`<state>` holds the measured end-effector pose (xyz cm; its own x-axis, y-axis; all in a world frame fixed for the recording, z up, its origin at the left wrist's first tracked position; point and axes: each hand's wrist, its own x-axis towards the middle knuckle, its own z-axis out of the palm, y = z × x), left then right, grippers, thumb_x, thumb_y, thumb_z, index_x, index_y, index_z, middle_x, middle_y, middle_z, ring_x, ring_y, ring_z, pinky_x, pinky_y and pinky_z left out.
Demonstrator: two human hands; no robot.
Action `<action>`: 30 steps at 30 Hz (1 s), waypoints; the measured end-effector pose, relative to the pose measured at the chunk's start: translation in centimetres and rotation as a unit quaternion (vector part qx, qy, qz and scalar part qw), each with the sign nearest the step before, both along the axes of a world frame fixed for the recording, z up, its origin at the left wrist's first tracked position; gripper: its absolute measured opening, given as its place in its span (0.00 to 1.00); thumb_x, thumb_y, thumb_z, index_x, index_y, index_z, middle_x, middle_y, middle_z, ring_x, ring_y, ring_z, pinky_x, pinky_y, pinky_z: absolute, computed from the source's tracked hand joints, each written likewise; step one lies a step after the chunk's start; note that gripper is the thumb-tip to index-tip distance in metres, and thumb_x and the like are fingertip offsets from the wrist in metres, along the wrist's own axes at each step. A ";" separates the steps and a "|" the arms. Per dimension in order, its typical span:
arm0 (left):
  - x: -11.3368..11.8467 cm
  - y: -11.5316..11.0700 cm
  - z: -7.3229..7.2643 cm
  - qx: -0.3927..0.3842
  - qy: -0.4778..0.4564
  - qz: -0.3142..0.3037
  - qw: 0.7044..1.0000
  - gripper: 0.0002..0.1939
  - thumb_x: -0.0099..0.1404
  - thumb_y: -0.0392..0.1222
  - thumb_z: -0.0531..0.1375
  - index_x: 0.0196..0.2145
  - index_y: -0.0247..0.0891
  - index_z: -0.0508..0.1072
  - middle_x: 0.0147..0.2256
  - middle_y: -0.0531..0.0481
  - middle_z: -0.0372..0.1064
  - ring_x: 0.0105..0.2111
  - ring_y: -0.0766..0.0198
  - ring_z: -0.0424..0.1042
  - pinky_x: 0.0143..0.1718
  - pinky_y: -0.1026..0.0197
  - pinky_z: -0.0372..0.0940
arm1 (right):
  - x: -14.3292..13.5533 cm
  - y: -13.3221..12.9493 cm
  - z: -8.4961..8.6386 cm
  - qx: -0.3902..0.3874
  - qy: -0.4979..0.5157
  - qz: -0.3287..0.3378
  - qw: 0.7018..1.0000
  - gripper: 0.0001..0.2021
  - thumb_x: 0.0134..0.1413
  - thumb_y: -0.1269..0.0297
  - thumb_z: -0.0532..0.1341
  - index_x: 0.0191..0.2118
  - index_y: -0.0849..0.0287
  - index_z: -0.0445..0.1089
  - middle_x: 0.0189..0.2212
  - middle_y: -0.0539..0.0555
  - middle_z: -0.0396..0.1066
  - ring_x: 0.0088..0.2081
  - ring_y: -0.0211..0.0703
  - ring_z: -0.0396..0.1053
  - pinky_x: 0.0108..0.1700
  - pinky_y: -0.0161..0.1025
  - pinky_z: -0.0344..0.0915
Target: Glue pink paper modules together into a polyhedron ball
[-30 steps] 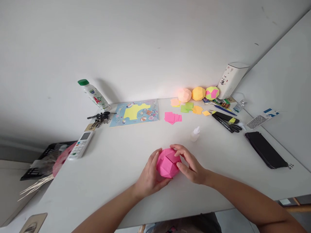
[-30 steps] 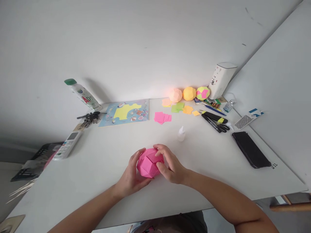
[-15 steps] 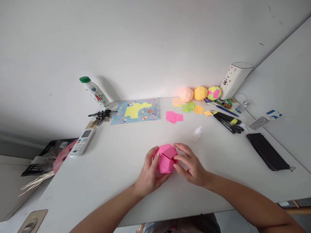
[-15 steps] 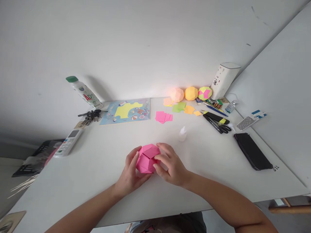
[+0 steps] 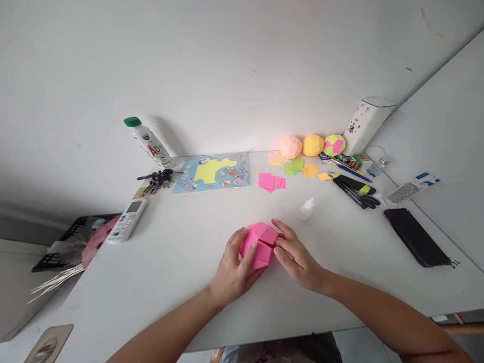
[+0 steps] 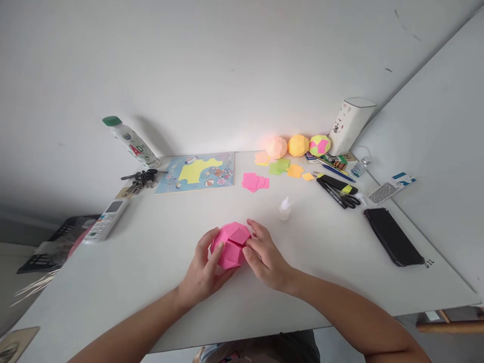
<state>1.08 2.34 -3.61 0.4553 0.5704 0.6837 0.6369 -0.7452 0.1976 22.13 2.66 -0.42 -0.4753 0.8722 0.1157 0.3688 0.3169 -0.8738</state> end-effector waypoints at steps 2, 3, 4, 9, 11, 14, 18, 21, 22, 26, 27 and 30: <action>0.0 0.0 0.0 0.011 0.005 0.005 1.000 0.46 0.64 0.37 0.63 0.69 0.40 0.38 0.58 0.28 0.50 0.58 0.39 0.57 0.48 0.37 0.69 | 0.0 -0.1 0.0 -0.023 -0.015 0.002 1.000 0.18 0.70 0.57 0.46 0.41 0.58 0.70 0.67 0.61 0.47 0.70 0.51 0.38 0.67 0.52 0.51; 0.1 0.0 0.0 0.017 0.007 0.007 1.000 0.45 0.64 0.37 0.63 0.69 0.40 0.39 0.58 0.28 0.50 0.58 0.39 0.57 0.47 0.37 0.69 | 0.0 -0.1 0.0 -0.029 -0.020 0.004 0.999 0.18 0.70 0.57 0.46 0.41 0.58 0.70 0.67 0.61 0.47 0.70 0.51 0.38 0.67 0.52 0.50; 0.1 0.0 0.0 0.022 0.009 0.008 1.000 0.45 0.64 0.37 0.63 0.69 0.39 0.40 0.57 0.28 0.51 0.58 0.39 0.57 0.47 0.37 0.69 | 0.0 -0.1 0.0 -0.034 -0.022 0.006 0.999 0.18 0.70 0.57 0.46 0.42 0.58 0.70 0.67 0.61 0.47 0.70 0.51 0.38 0.67 0.52 0.49; 0.2 0.0 0.1 0.041 0.012 0.020 0.999 0.42 0.63 0.37 0.64 0.67 0.37 0.45 0.57 0.27 0.52 0.57 0.38 0.58 0.47 0.37 0.70 | -0.1 -0.1 0.3 -0.046 0.017 0.021 0.999 0.15 0.69 0.56 0.48 0.46 0.56 0.68 0.64 0.58 0.52 0.69 0.48 0.43 0.67 0.48 0.52; 0.2 0.0 0.1 0.049 0.014 0.024 0.998 0.41 0.63 0.36 0.64 0.67 0.38 0.46 0.57 0.27 0.52 0.57 0.38 0.58 0.46 0.36 0.70 | -0.1 0.0 0.5 -0.055 0.036 0.022 0.998 0.15 0.69 0.56 0.48 0.44 0.56 0.69 0.64 0.58 0.52 0.68 0.47 0.46 0.66 0.47 0.53; 0.2 -0.1 0.1 0.060 0.020 0.026 0.998 0.43 0.62 0.35 0.64 0.68 0.37 0.44 0.57 0.26 0.51 0.57 0.37 0.58 0.45 0.36 0.70 | -0.1 -0.1 0.7 -0.043 0.044 0.013 0.998 0.17 0.69 0.58 0.47 0.40 0.57 0.71 0.63 0.59 0.55 0.68 0.48 0.47 0.65 0.46 0.55; 0.2 -0.2 -0.1 0.063 0.018 0.027 0.997 0.46 0.62 0.35 0.65 0.68 0.38 0.41 0.57 0.26 0.50 0.57 0.36 0.57 0.46 0.36 0.69 | -0.1 -0.1 1.0 -0.010 0.058 -0.015 0.998 0.13 0.67 0.59 0.52 0.38 0.57 0.71 0.60 0.61 0.60 0.67 0.50 0.52 0.62 0.47 0.59; 0.2 -0.3 -0.2 0.064 0.013 0.040 0.997 0.47 0.61 0.38 0.66 0.68 0.37 0.41 0.56 0.26 0.50 0.55 0.36 0.58 0.45 0.36 0.69 | -0.1 -0.2 1.2 -0.007 0.064 -0.037 0.997 0.09 0.63 0.59 0.57 0.38 0.57 0.69 0.61 0.63 0.61 0.64 0.52 0.58 0.61 0.49 0.61; 0.2 -0.4 -0.3 0.062 0.014 0.044 0.997 0.47 0.61 0.39 0.66 0.68 0.36 0.41 0.56 0.26 0.51 0.54 0.37 0.59 0.44 0.35 0.69 | -0.1 -0.2 1.1 -0.001 0.059 -0.035 0.998 0.09 0.63 0.58 0.57 0.39 0.57 0.69 0.61 0.63 0.60 0.64 0.52 0.58 0.61 0.49 0.60; 0.2 -0.3 -0.3 0.057 0.020 0.047 0.997 0.43 0.62 0.44 0.65 0.66 0.34 0.45 0.55 0.25 0.50 0.52 0.38 0.60 0.42 0.36 0.70 | -0.1 -0.3 0.6 0.018 0.020 -0.009 1.000 0.14 0.66 0.58 0.52 0.41 0.59 0.72 0.63 0.64 0.56 0.66 0.53 0.53 0.63 0.52 0.58; 0.3 -0.3 -0.3 0.057 0.021 0.045 0.997 0.42 0.63 0.44 0.64 0.66 0.35 0.46 0.55 0.26 0.50 0.52 0.39 0.60 0.42 0.37 0.70 | -0.1 -0.3 0.5 0.014 0.005 -0.003 1.000 0.15 0.67 0.58 0.50 0.40 0.59 0.72 0.64 0.64 0.54 0.67 0.54 0.51 0.63 0.52 0.57; 0.3 -0.3 -0.3 0.055 0.024 0.038 0.997 0.38 0.64 0.42 0.63 0.64 0.40 0.48 0.56 0.28 0.50 0.52 0.40 0.60 0.41 0.40 0.71 | 0.1 -0.2 0.2 -0.012 -0.033 0.022 0.999 0.18 0.69 0.58 0.47 0.40 0.59 0.72 0.67 0.61 0.47 0.69 0.53 0.43 0.67 0.54 0.50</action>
